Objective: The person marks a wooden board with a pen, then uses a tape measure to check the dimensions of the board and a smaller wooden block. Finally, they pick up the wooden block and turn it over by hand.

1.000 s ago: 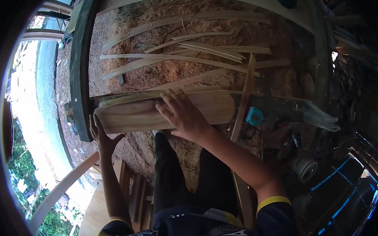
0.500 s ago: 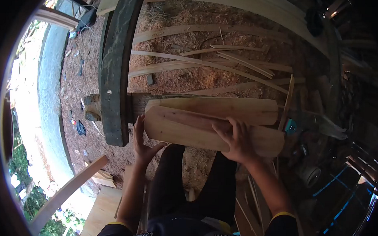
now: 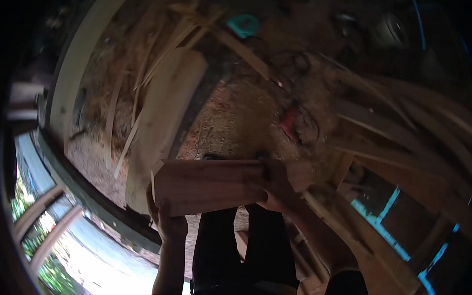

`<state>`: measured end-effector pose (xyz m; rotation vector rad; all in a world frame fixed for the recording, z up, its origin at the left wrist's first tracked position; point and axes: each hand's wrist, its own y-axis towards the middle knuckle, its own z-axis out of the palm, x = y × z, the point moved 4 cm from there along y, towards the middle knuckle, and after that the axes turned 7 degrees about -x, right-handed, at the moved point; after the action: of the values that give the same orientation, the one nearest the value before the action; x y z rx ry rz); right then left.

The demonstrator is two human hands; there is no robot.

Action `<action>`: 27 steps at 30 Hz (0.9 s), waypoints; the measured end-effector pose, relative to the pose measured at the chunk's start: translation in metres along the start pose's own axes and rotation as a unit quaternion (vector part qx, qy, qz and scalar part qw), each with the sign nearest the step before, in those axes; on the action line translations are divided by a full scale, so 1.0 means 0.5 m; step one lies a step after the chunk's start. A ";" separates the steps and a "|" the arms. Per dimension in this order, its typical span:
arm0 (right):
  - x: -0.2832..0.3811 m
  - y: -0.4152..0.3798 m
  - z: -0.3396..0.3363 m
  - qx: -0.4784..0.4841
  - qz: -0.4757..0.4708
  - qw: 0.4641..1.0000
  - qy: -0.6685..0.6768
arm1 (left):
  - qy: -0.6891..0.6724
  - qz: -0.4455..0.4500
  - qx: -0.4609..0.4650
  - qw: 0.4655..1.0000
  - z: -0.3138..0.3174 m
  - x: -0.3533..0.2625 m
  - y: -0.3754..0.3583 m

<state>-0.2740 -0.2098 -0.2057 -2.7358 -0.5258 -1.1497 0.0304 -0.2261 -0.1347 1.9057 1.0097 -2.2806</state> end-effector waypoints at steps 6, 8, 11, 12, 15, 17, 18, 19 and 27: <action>-0.179 -0.239 0.065 -0.226 0.205 0.952 0.036 | 0.202 0.143 0.231 0.941 0.324 0.058 -0.159; -0.201 -0.316 0.078 -0.351 0.197 0.913 0.066 | 0.176 0.116 0.303 0.930 0.394 0.112 -0.235; -0.200 -0.410 0.079 -0.387 0.333 0.855 0.091 | 0.163 0.152 0.425 0.877 0.475 0.190 -0.341; -0.192 -0.437 0.078 -0.401 0.346 0.843 0.087 | 0.167 0.148 0.445 0.867 0.499 0.214 -0.373; -0.129 -0.493 0.062 -0.469 0.396 0.787 0.056 | 0.219 0.165 0.462 0.844 0.545 0.277 -0.463; -0.127 -0.534 0.103 -0.506 0.413 0.755 0.058 | 0.216 0.163 0.474 0.838 0.571 0.311 -0.527; -0.134 -0.543 0.093 -0.528 0.418 0.736 0.065 | 0.209 0.164 0.466 0.844 0.583 0.328 -0.551; -0.137 -0.558 0.085 -0.551 0.439 0.709 0.034 | 0.229 0.199 0.479 0.824 0.585 0.349 -0.571; -0.278 -0.801 0.200 -0.716 0.463 0.427 0.299 | 0.214 0.077 0.627 0.745 0.638 0.530 -0.733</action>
<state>-0.4434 0.1509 -0.3814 -1.7152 2.7381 -2.2719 -0.4643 0.0177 -0.1801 2.7200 -1.1286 -2.6315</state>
